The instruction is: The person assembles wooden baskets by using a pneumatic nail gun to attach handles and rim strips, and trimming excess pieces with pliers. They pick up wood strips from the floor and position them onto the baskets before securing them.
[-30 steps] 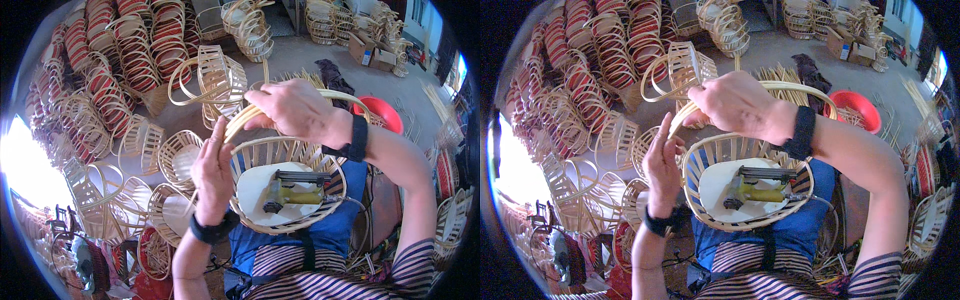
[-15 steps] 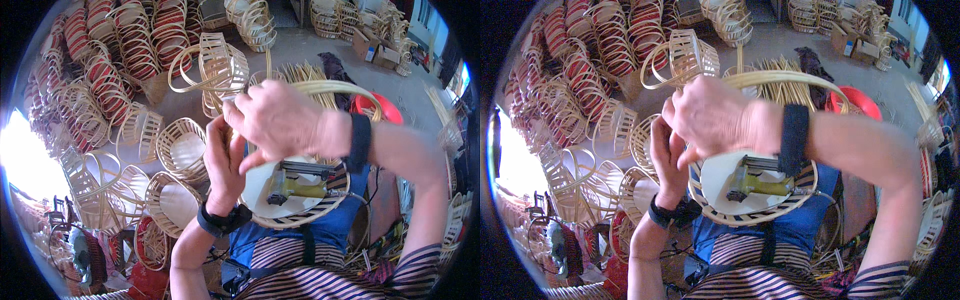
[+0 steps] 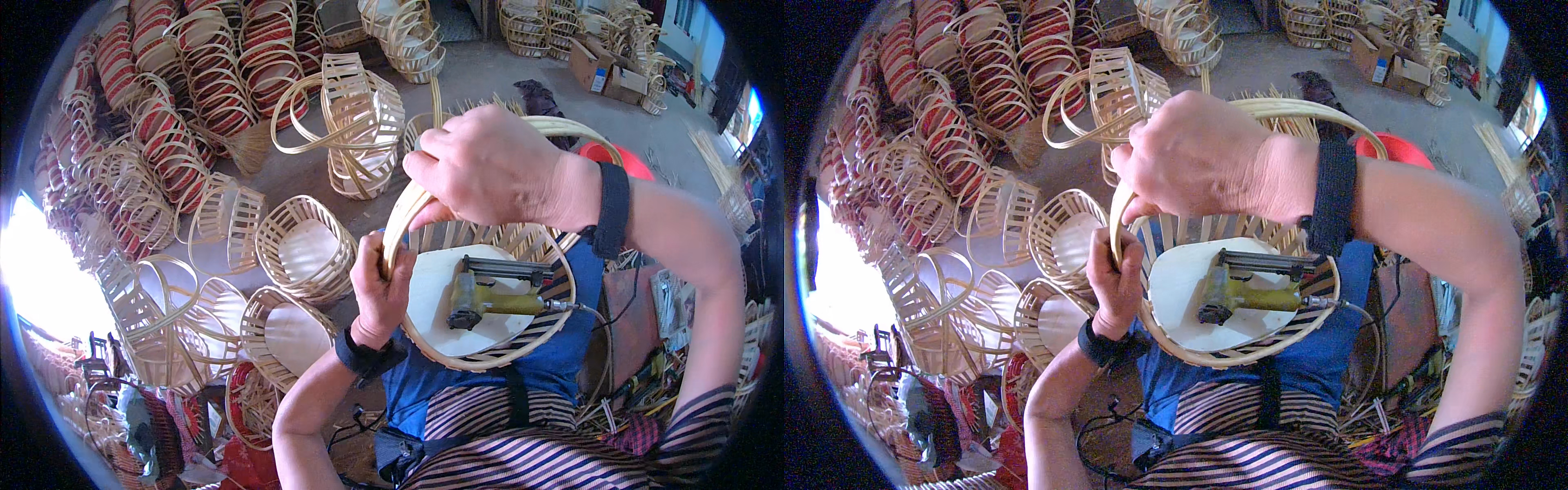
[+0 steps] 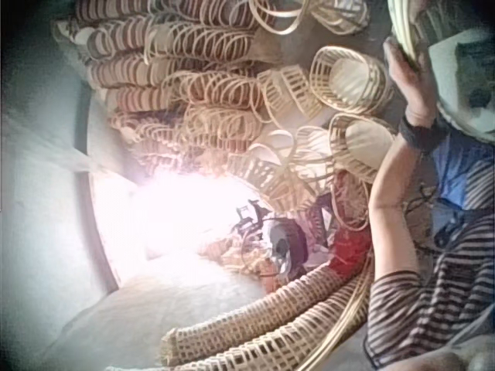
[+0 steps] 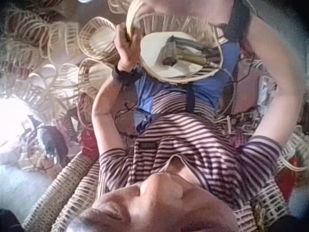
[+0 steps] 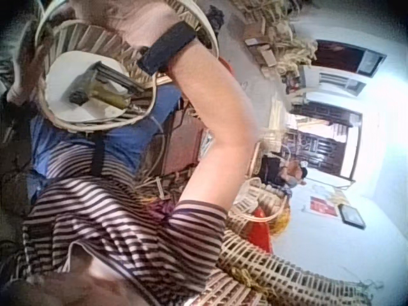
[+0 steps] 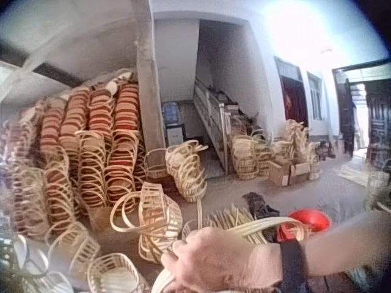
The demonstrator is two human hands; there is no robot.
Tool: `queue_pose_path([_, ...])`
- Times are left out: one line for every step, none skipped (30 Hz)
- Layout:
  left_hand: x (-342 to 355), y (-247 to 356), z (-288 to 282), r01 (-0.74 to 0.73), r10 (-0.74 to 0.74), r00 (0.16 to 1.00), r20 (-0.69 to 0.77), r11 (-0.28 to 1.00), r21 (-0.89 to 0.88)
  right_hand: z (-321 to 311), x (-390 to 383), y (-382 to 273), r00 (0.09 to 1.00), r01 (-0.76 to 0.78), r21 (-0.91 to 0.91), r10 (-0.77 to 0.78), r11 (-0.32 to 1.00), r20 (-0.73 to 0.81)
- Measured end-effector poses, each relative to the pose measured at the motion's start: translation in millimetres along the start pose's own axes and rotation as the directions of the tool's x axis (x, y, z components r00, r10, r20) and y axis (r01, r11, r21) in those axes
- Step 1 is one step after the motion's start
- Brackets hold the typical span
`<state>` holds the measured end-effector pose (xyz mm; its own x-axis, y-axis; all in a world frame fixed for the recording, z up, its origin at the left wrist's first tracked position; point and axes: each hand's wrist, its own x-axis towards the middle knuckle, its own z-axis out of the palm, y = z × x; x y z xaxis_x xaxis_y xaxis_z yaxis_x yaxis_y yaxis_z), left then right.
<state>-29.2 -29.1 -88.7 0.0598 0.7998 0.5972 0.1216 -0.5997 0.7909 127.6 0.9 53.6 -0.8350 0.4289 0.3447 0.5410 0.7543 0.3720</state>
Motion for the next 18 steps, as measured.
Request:
queue_pose_path([0.2, 1.4, 1.7, -0.034, 0.035, 0.999, -0.018, 0.999, 0.020, -0.8, -1.5, -1.9, 0.999, -0.039, 0.004, 0.039, 0.999, 0.003])
queue_pose_path([0.0, 2.6, 4.3, -0.019, 0.021, 0.999, -0.039, 0.999, 0.039, -2.0, -2.4, -2.2, 0.999, -0.042, -0.001, 0.042, 0.999, 0.006])
queue_pose_path([-0.6, 3.9, 3.4, -0.013, 0.015, 1.000, -0.021, 0.997, 0.078, -2.3, -3.4, -2.9, 0.999, -0.053, -0.001, 0.053, 0.999, 0.008])
queue_pose_path([-1.0, 5.1, 2.5, -0.009, 0.009, 1.000, -0.003, 0.993, 0.118, -2.9, -4.3, -3.5, 0.998, -0.065, -0.002, 0.065, 0.998, 0.010])
queue_pose_path([-1.2, 6.3, 1.3, -0.005, 0.003, 1.000, 0.017, 0.987, 0.158, -2.3, -4.7, -4.1, 0.997, -0.073, -0.004, 0.073, 0.997, 0.012])
queue_pose_path([0.7, 5.0, 2.0, -0.021, 0.016, 0.999, 0.033, 0.985, 0.170, -0.5, -5.4, -2.9, 0.996, -0.086, 0.017, 0.086, 0.996, -0.018])
queue_pose_path([2.4, 2.7, 3.6, -0.024, 0.016, 0.999, 0.044, 0.983, 0.180, 1.8, -6.1, -1.9, 0.994, -0.099, 0.036, 0.101, 0.994, -0.048])
queue_pose_path([2.0, 2.0, 4.0, -0.015, 0.006, 0.999, 0.047, 0.981, 0.194, 5.7, -6.0, -2.8, 0.991, -0.107, 0.054, 0.111, 0.993, -0.072])
queue_pose_path([2.5, -0.1, 3.8, -0.010, 0.001, 0.999, 0.041, 0.980, 0.198, 2.2, -3.2, -6.3, 0.981, -0.187, 0.072, 0.182, 0.980, 0.068])
queue_pose_path([2.9, -0.4, 1.3, 0.002, -0.010, 0.999, 0.035, 0.979, 0.204, 6.5, -1.2, -9.4, 0.980, -0.166, -0.065, 0.157, 0.984, -0.123])
queue_pose_path([5.5, 2.4, 1.2, -0.016, 0.013, 1.000, 0.018, 0.980, 0.200, 9.1, -7.0, -15.7, 0.968, -0.127, -0.097, 0.102, 0.987, -0.229])
queue_pose_path([7.8, 4.9, 0.3, -0.038, 0.039, 0.999, -0.001, 0.980, 0.196, 12.2, -12.0, -22.6, 0.942, -0.094, -0.140, 0.042, 0.986, -0.332])
queue_pose_path([6.4, 5.6, -1.8, -0.019, 0.021, 1.000, -0.009, 0.982, 0.191, 12.6, -23.2, -36.0, 0.931, -0.019, -0.077, -0.010, 0.997, -0.366])
queue_pose_path([7.4, 7.3, -3.0, -0.008, 0.012, 1.000, -0.020, 0.983, 0.186, 22.8, -34.7, -46.5, 0.949, -0.001, 0.064, 0.022, 0.998, -0.314])
queue_pose_path([6.6, 7.7, -1.6, 0.003, 0.001, 1.000, -0.022, 0.984, 0.177, 42.5, -52.9, -53.7, 0.982, -0.062, 0.230, 0.100, 0.971, -0.161])
queue_pose_path([7.4, 6.4, 4.0, 0.024, -0.022, 1.000, -0.014, 0.987, 0.156, 63.2, -74.9, -59.7, 0.983, -0.175, 0.363, 0.186, 0.915, 0.005])
queue_pose_path([7.2, 2.0, 3.8, 0.015, -0.013, 1.000, -0.014, 0.986, 0.167, 85.2, -94.2, -60.9, 0.954, -0.296, 0.468, 0.229, 0.833, 0.196])
queue_pose_path([7.9, 2.7, 4.4, -0.004, 0.006, 1.000, -0.013, 0.988, 0.156, 98.3, -113.9, -63.1, 0.882, -0.444, 0.496, 0.269, 0.746, 0.386])
